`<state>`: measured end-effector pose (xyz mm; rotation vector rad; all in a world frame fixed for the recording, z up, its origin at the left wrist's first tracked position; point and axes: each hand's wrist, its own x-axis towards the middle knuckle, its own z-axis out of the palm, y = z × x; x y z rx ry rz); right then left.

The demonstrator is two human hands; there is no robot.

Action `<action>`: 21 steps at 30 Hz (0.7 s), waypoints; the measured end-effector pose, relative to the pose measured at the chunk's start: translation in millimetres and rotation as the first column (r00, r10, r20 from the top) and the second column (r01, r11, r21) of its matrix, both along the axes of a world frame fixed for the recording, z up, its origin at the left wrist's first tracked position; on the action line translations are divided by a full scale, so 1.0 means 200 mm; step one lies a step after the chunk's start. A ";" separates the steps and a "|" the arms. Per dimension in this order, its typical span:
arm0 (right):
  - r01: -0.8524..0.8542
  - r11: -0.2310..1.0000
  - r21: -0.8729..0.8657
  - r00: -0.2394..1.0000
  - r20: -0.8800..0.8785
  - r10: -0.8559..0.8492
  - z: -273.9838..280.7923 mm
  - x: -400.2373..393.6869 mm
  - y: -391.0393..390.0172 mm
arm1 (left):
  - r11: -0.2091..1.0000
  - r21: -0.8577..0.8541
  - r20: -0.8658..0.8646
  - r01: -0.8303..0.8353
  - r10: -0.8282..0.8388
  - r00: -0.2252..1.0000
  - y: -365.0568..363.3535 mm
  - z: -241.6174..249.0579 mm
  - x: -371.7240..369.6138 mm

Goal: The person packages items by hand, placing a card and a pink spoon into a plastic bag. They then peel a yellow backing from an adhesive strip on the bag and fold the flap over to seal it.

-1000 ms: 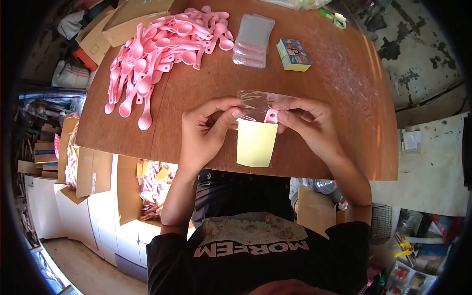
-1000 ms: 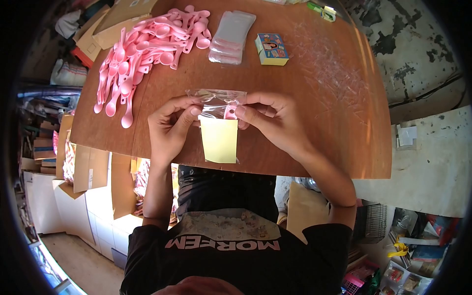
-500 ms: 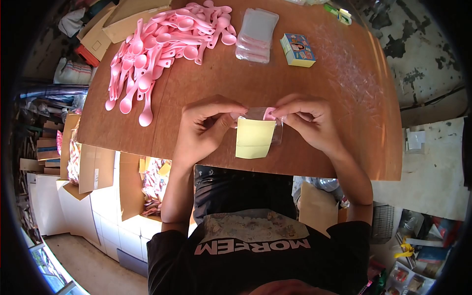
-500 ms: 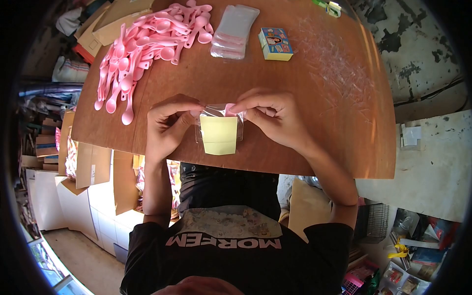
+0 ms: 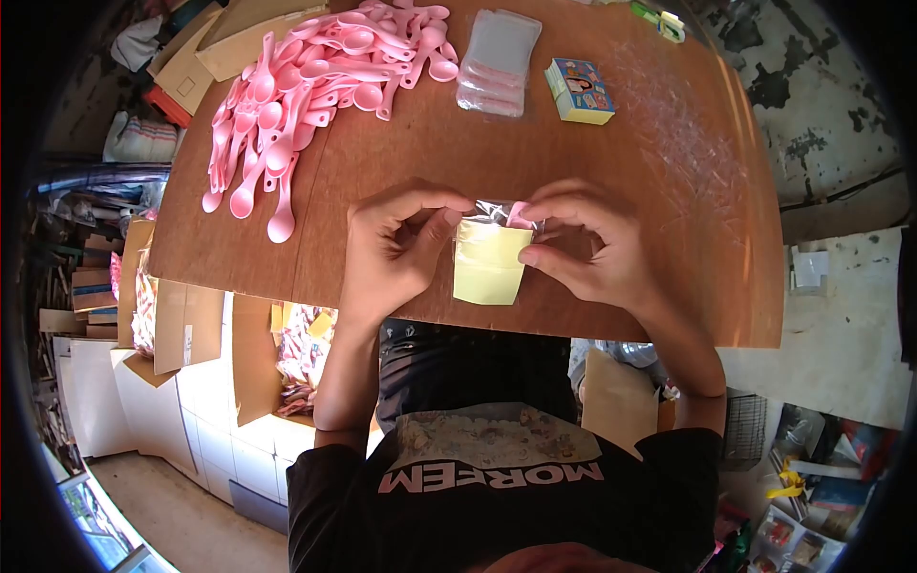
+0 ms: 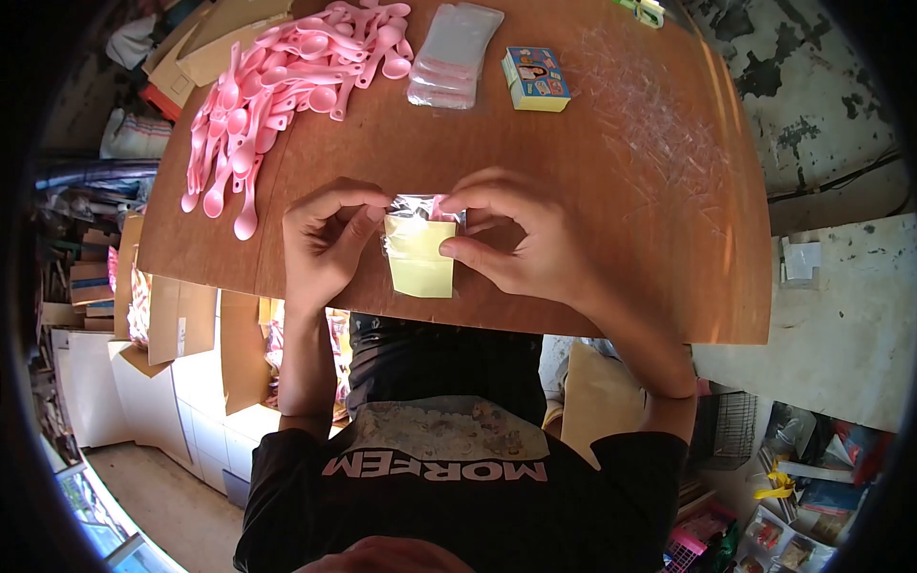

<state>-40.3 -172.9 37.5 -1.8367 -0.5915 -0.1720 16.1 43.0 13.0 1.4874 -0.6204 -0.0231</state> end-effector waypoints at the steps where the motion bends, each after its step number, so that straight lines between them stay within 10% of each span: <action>1: 0.051 0.999 0.016 0.999 0.015 -0.051 -0.01 -0.01 0.03 | 0.999 0.035 0.022 -0.039 0.038 0.999 0.00 -0.01 0.00; 7: 0.073 0.995 0.063 0.997 0.008 -0.074 -0.02 -0.04 0.08 | 0.991 -0.093 -0.149 0.096 -0.109 0.983 0.02 0.05 -0.06; 10: -0.095 0.992 0.077 0.985 -0.136 0.105 0.02 -0.05 0.08 | 0.962 0.152 -0.152 0.228 -0.205 0.967 0.13 0.05 -0.10; 12: -0.145 0.984 -0.100 0.989 -0.057 0.139 0.04 -0.03 0.07 | 0.867 0.329 -0.006 0.375 -0.395 0.919 0.24 0.05 -0.12; 16: 0.027 0.978 -0.206 0.999 0.037 -0.020 0.01 0.14 0.01 | 0.520 0.546 -0.272 0.657 -0.631 0.726 0.44 -0.13 -0.19; 18: 0.221 0.919 -0.327 0.971 0.163 -0.175 0.02 0.30 -0.05 | 0.428 0.698 -0.453 0.574 -0.357 0.817 0.53 -0.26 -0.21; 21: 0.343 0.884 -0.318 0.936 0.199 -0.291 0.06 0.54 -0.10 | 0.200 0.959 -0.204 0.200 -0.001 0.979 0.89 -0.81 -0.23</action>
